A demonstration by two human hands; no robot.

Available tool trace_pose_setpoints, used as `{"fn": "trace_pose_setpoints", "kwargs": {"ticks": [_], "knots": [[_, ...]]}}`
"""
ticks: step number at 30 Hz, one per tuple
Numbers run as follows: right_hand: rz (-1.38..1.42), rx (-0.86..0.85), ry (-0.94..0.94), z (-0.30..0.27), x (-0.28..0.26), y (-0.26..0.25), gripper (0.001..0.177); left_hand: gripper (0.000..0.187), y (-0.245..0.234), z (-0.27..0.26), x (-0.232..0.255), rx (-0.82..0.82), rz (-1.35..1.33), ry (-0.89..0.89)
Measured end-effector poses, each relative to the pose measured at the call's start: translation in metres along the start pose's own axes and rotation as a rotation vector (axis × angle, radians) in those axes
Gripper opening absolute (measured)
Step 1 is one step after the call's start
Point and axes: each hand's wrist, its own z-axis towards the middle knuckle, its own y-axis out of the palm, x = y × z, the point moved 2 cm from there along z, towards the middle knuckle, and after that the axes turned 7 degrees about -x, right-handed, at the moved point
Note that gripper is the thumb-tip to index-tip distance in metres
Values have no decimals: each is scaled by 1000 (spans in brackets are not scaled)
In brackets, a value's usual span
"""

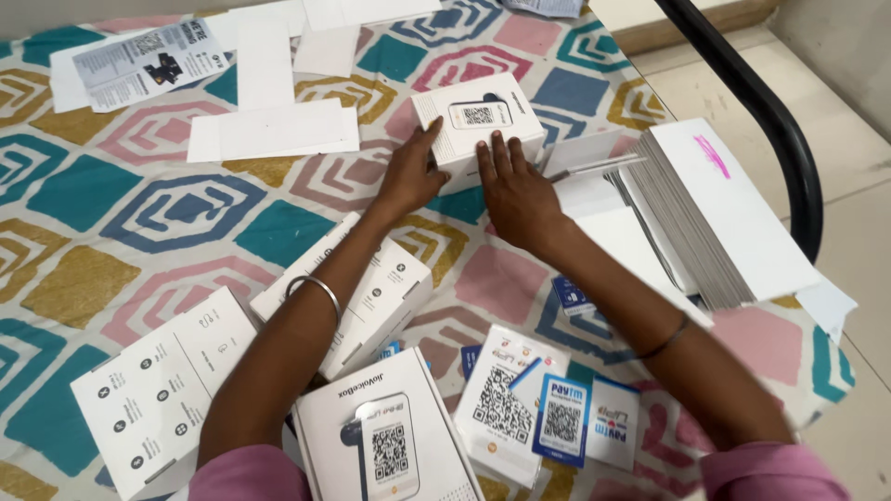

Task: The person assembles small white boxes by folding flat pieces and inserting them into larger boxes. They also handle QR code cards and plastic sleeves, placing them into the boxes. The person stacks the completed boxes on the floor.

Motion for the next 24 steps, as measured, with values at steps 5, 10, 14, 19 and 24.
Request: {"fn": "trace_pose_setpoints", "kwargs": {"ticks": [5, 10, 14, 19, 24], "knots": [[43, 165, 202, 0, -37, 22, 76, 92, 6, 0, -8, -3, -81, -117], [183, 87, 150, -14, -34, 11, 81, 76, 6, -1, -15, -90, -244, -447], [235, 88, 149, -21, -36, 1, 90, 56, 13, -2, -17, -158, -30, -368], [276, -11, 226, -17, -41, -1, 92, 83, 12, -10, -13, -125, -399, -202], [252, 176, 185, -18, -42, -4, 97, 76, 4, -4, 1, -178, -394, -273]]}}
